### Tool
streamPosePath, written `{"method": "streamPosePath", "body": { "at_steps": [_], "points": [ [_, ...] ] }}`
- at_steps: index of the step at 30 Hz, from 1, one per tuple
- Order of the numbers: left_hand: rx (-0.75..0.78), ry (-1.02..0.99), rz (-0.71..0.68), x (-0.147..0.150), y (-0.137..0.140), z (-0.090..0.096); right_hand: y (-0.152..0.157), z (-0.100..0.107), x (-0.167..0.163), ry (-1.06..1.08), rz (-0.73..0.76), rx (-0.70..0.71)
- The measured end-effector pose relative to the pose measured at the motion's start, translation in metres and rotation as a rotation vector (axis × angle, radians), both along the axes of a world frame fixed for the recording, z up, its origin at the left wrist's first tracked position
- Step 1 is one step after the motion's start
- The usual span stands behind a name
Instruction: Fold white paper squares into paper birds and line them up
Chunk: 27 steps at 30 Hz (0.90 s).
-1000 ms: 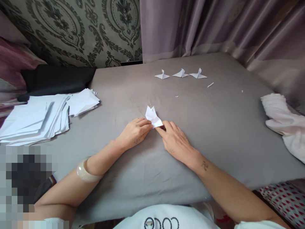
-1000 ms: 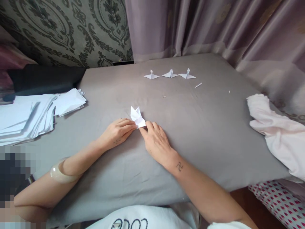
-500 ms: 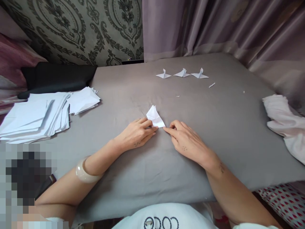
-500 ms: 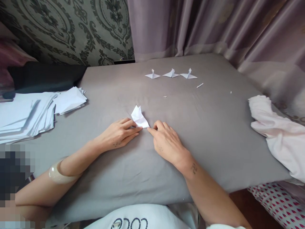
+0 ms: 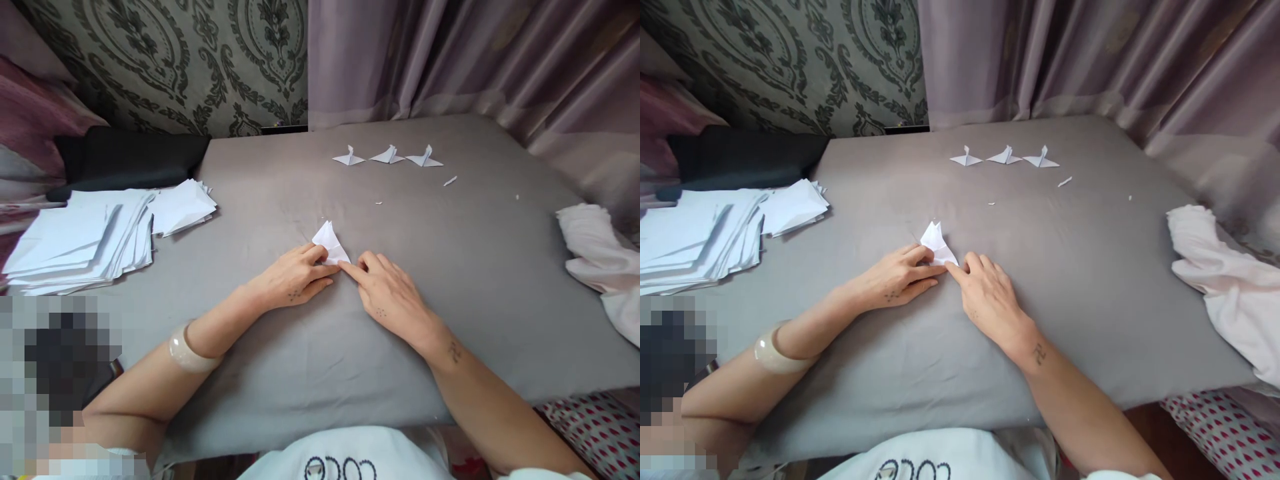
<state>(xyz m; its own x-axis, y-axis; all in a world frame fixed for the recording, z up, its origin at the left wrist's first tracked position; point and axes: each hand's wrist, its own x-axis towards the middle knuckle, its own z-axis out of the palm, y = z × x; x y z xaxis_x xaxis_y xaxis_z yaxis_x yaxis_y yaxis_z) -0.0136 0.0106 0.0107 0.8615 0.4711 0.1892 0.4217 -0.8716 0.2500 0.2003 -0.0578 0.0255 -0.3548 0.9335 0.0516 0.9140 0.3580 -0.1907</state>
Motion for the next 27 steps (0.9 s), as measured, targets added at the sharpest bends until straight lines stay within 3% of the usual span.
{"method": "streamPosePath", "body": {
  "at_steps": [7, 13, 19, 24, 27],
  "points": [
    [-0.099, -0.008, 0.046, -0.005, -0.003, 0.012, -0.002, -0.001, 0.002, -0.027, 0.014, 0.015],
    [-0.123, -0.008, 0.045, -0.006, -0.002, 0.015, 0.002, 0.004, 0.008, 0.112, -0.040, -0.047],
    [-0.024, -0.092, 0.065, -0.006, -0.001, 0.002, 0.016, -0.009, -0.004, 0.402, -0.271, 0.019],
    [0.053, -0.136, 0.074, -0.006, -0.002, -0.005, 0.024, -0.022, -0.011, 0.466, -0.238, 0.047],
    [0.206, -0.248, 0.189, -0.005, -0.003, -0.005, 0.025, -0.021, -0.012, 0.446, -0.168, 0.124]
  ]
}}
